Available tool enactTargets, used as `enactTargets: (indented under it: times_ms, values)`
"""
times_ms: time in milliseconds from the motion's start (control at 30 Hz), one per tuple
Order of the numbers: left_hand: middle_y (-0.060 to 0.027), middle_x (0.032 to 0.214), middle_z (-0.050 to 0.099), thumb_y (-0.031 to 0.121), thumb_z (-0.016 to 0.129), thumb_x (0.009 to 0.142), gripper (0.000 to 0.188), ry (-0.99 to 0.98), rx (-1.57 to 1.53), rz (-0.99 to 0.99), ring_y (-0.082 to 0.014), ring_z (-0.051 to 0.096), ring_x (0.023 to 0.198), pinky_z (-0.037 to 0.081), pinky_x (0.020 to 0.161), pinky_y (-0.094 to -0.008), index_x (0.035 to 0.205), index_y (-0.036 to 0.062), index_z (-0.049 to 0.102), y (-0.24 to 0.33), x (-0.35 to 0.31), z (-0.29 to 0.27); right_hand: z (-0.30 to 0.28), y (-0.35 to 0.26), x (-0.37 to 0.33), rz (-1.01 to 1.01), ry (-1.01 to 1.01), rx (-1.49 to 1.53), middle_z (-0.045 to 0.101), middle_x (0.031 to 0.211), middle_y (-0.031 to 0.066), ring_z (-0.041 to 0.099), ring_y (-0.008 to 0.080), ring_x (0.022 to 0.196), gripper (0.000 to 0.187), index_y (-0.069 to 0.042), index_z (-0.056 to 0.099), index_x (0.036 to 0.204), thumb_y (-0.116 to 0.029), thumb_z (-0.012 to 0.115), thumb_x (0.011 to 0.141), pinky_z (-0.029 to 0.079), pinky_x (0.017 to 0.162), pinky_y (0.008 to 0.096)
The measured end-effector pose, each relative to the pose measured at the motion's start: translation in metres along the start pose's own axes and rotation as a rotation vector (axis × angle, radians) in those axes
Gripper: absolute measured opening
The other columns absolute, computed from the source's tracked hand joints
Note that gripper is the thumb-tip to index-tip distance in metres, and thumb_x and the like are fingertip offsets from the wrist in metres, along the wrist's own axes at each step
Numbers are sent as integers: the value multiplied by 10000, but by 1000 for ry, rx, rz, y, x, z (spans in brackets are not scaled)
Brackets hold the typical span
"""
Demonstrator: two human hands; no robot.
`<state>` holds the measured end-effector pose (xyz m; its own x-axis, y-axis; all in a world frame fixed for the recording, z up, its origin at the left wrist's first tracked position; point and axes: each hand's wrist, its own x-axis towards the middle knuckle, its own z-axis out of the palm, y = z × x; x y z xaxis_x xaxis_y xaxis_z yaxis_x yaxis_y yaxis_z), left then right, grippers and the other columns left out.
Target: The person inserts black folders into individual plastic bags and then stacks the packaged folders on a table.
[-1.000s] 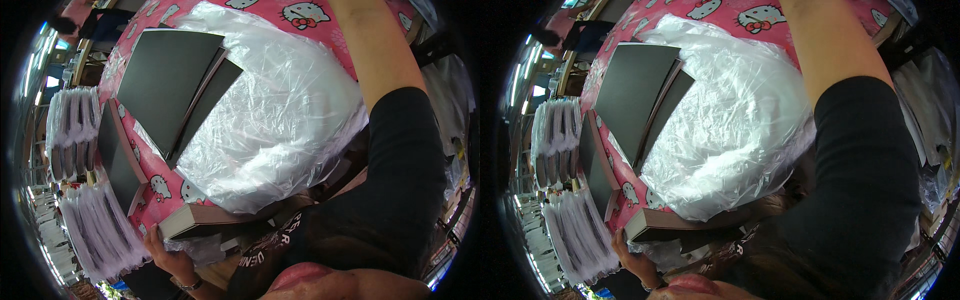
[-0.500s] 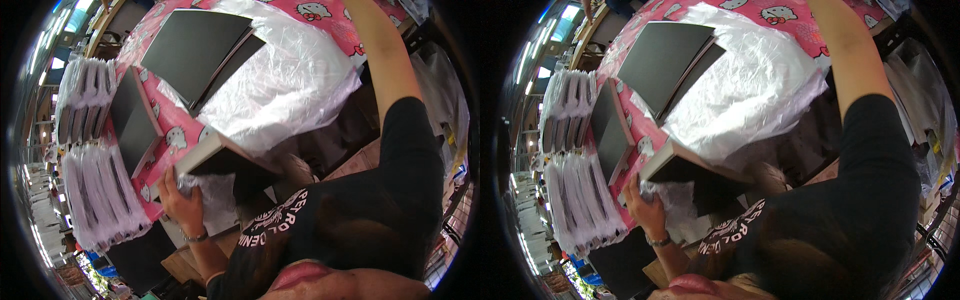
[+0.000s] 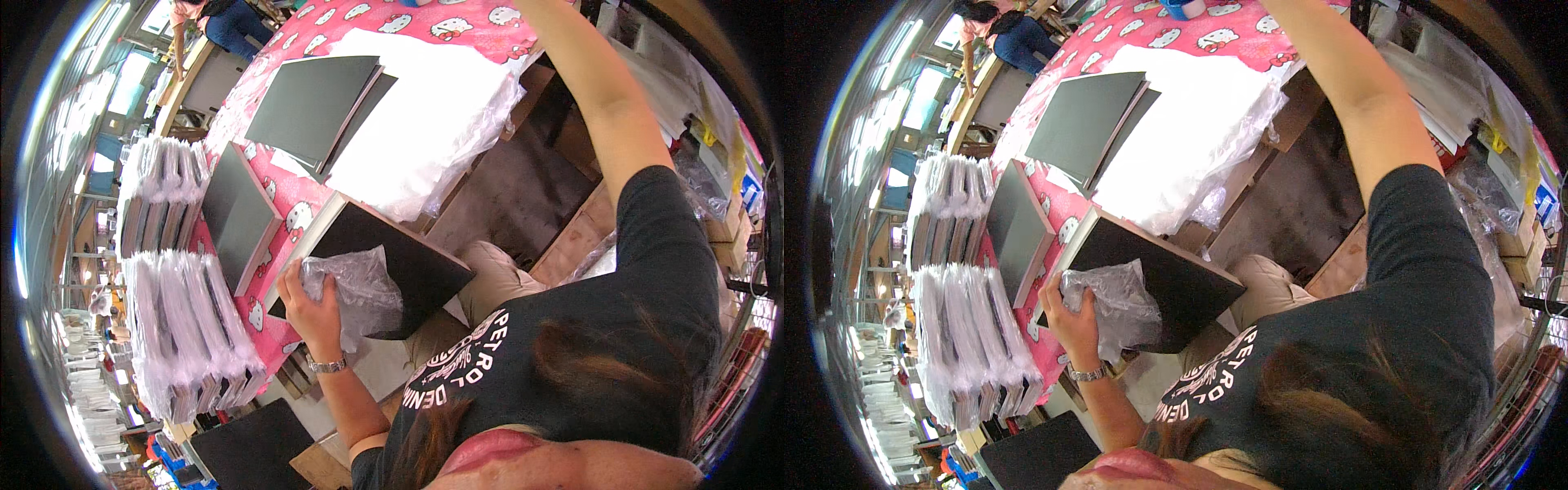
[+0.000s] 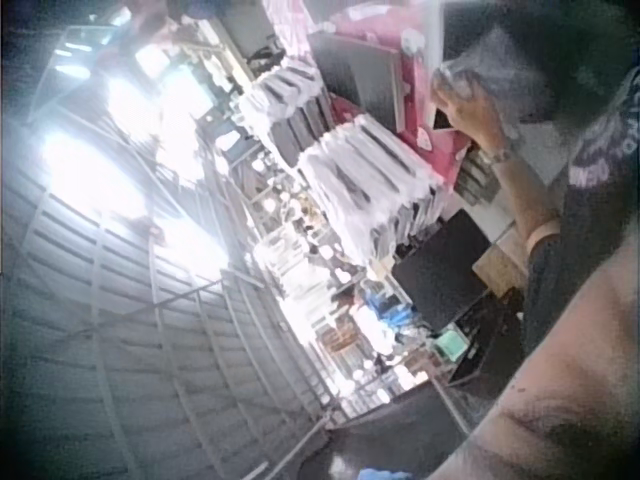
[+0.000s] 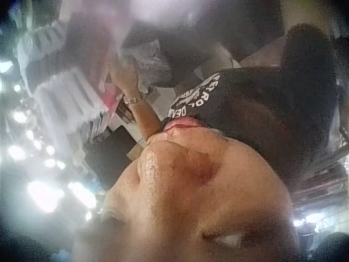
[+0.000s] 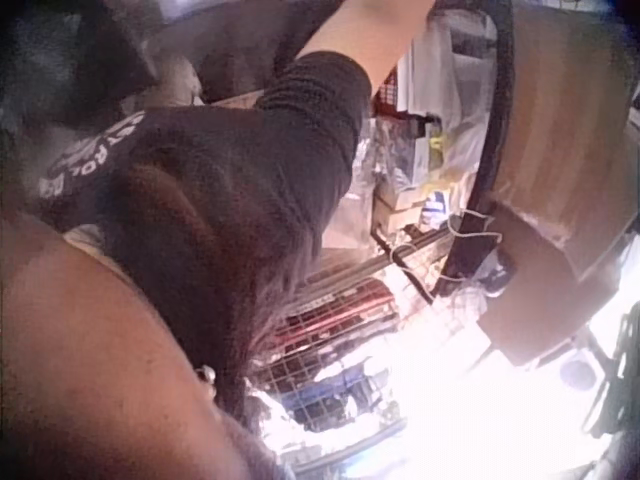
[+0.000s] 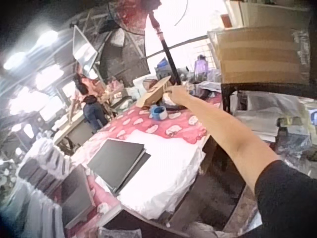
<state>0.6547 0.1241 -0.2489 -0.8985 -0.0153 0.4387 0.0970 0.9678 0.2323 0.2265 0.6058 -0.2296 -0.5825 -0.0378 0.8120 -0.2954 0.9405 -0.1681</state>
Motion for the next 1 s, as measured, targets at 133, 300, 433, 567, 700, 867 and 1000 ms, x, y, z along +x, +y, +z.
enactTargets:
  times_ms: [133, 300, 433, 567, 700, 867, 1000]
  values:
    - [-180, 1060, 503, 40, 692, 666, 516, 47, -10, -38, -389, 509, 1014, 422, 861, -437, 1140, 29, 488, 11, 7, 21, 61, 89, 17, -162, 68, -243, 634, 954, 116, 600, 280, 907, 196, -144, 647, 931, -225, 504, 825, 466, 790, 389]
    - [-190, 1064, 512, -52, 638, 598, 540, 60, 53, -66, -387, 510, 1007, 420, 864, -442, 1114, 19, 496, 12, 12, 26, 100, 107, 16, -505, 157, -231, 613, 935, 121, 552, 331, 898, 172, -123, 615, 901, -223, 529, 790, 425, 807, 454]
    - [-186, 1061, 534, -78, 589, 566, 551, 55, 92, -123, -368, 516, 988, 416, 869, -443, 1104, 16, 508, 7, 5, 22, 145, 31, -12, 278, -476, -289, 575, 1153, 162, 521, 363, 1067, 312, -108, 626, 1060, -276, 500, 829, 383, 905, 489]
    - [-197, 1090, 540, -66, 597, 563, 548, 45, 92, -29, -372, 516, 986, 415, 874, -436, 1100, 10, 513, 9, 14, 26, 137, 31, -15, 661, -456, 362, 579, 1180, 158, 538, 299, 1080, 333, -76, 617, 1115, -258, 491, 866, 403, 924, 425]
    - [-192, 1105, 531, -68, 632, 577, 564, 76, -42, -21, -357, 507, 1034, 403, 908, -418, 1121, 21, 513, 7, 21, 35, 91, 141, -5, 511, -286, 666, 597, 1165, 137, 560, 229, 1045, 327, -43, 603, 1148, -217, 513, 886, 422, 931, 348]
    - [-167, 1245, 460, 9, 664, 675, 505, 179, -101, -39, -338, 460, 1137, 357, 984, -403, 1159, 25, 520, 13, 9, 27, -11, -35, -46, 135, -161, 646, 620, 1068, 123, 568, 193, 979, 311, -68, 621, 1120, -199, 561, 845, 426, 889, 315]
    - [-166, 1156, 544, 110, 620, 784, 235, 426, -298, 41, -297, 487, 1094, 366, 944, -365, 981, -17, 603, 25, -14, 15, -155, -239, -159, 25, -478, 1128, 584, 1147, 112, 555, 221, 1043, 412, -55, 548, 1177, -240, 633, 819, 427, 906, 346]
